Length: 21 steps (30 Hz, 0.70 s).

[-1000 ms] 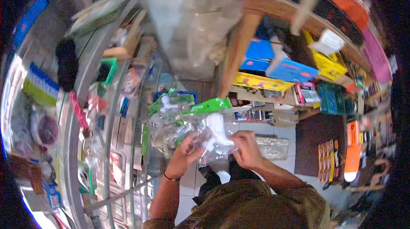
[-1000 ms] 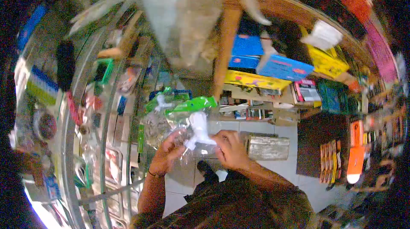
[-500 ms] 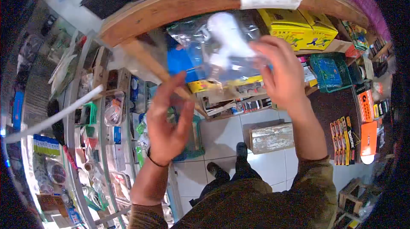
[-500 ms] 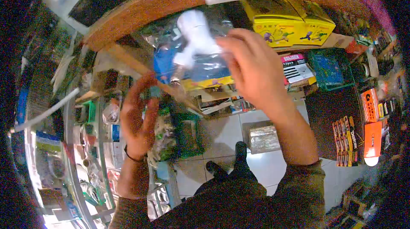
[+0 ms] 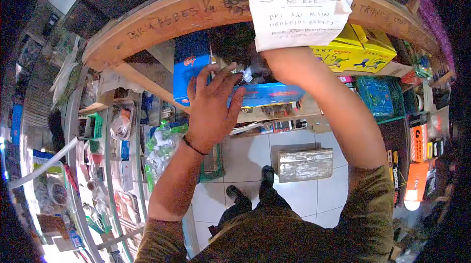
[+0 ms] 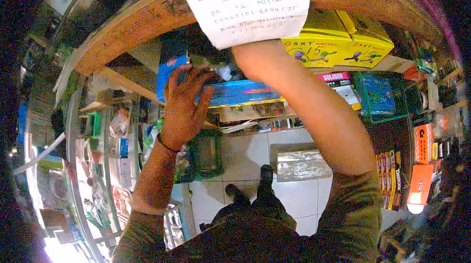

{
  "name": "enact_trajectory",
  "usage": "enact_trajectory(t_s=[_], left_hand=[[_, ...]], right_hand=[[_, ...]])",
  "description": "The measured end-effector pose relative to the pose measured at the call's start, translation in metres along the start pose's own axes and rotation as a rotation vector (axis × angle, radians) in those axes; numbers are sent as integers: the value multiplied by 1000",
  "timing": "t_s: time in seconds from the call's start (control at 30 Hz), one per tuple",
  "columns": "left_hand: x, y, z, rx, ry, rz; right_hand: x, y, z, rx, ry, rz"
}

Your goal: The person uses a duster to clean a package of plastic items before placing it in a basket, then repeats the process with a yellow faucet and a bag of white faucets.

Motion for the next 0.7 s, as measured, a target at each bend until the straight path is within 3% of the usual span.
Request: enact_trajectory(t_s=[0.03,0.1,0.13,0.27,0.33,0.4,0.43,0.47,0.53,0.6,0.67,0.7], left_hand=[[1,1,-2,9,21,-21],[4,-2,-3,0,28,-47],[5,-4,-4,1,27,-75],[8,14,-11,-133,38,-161],[11,40,-23,-184,76,-203],[23,66,-51,-249,170,-258],[30,77,-72,-268,185,-243],[45,84,-97,-274,290,-293],[77,96,-154,-295,508,-350],[109,103,-230,-330,712,-334],[125,117,-305,-375,847,-287],[136,122,-343,-342,1015,-265]], right_hand=[[-5,0,1,2,10,1],[-6,-46,-35,996,-108,77],[-7,-49,-36,1032,-65,56],[-8,-19,-28,824,-183,117],[-2,27,-16,462,-434,242],[31,56,-24,285,-560,254],[59,68,-25,98,-560,473],[92,82,-27,-22,-332,397],[145,69,-51,1,-410,594],[201,26,-75,227,-600,838],[259,-14,-98,478,-557,900],[285,-30,-103,515,-523,920]])
Point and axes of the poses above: each hand's wrist, its own z-axis towards the middle knuckle, its own y-axis out of the back of the hand, x = y × z, the point moved 9 cm from there along z, towards the middle knuckle, and after that the axes turned 14 degrees about -x, right-handed, at the moved point
